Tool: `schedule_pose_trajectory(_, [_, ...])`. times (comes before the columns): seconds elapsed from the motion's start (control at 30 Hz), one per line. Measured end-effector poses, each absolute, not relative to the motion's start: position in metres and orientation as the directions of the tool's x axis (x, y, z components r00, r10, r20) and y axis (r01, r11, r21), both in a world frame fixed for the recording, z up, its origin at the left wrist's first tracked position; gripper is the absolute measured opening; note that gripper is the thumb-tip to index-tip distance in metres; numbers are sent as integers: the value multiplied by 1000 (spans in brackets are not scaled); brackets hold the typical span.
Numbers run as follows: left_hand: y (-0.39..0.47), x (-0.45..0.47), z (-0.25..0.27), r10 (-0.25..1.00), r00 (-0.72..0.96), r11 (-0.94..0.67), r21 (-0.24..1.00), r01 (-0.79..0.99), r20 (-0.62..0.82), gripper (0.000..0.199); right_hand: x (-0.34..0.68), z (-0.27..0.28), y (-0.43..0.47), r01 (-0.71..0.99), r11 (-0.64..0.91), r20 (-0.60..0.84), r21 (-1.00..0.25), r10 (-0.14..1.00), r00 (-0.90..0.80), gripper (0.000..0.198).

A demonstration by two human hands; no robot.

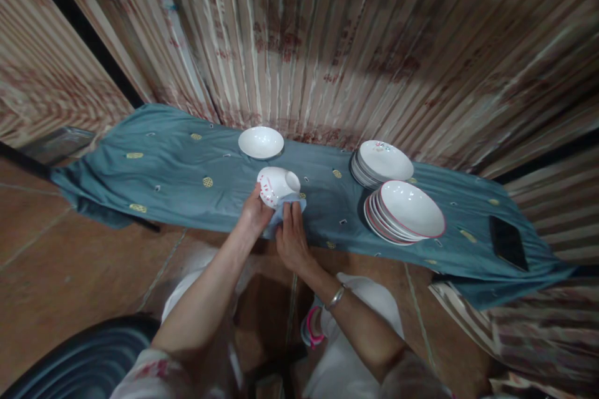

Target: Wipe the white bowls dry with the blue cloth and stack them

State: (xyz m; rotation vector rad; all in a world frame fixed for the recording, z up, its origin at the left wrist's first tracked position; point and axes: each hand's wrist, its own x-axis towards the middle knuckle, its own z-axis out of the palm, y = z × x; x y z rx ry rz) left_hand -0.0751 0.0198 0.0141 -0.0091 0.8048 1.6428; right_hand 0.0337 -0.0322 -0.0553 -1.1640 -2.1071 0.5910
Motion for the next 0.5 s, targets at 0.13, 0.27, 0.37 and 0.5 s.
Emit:
schedule_pose_trajectory(0.13, [16, -72, 15, 871, -266, -17, 517, -856, -412, 33, 36, -41, -28, 620, 598, 361, -508, 801, -477, 58])
schedule_pose_trajectory(0.27, [11, -70, 8, 887, -305, -41, 597, -801, -348, 19, 41, -27, -23, 639, 691, 406, -337, 719, -564, 53])
schedule_pose_trajectory(0.37, [8, -68, 2, 887, -369, -85, 687, -722, -278, 17, 43, -22, -20, 649, 724, 458, -235, 671, -583, 48])
schedule_pose_trajectory(0.5, [6, -66, 0, 904, -373, -91, 757, -647, -210, 17, 45, -16, -14, 673, 717, 533, -183, 647, -545, 43])
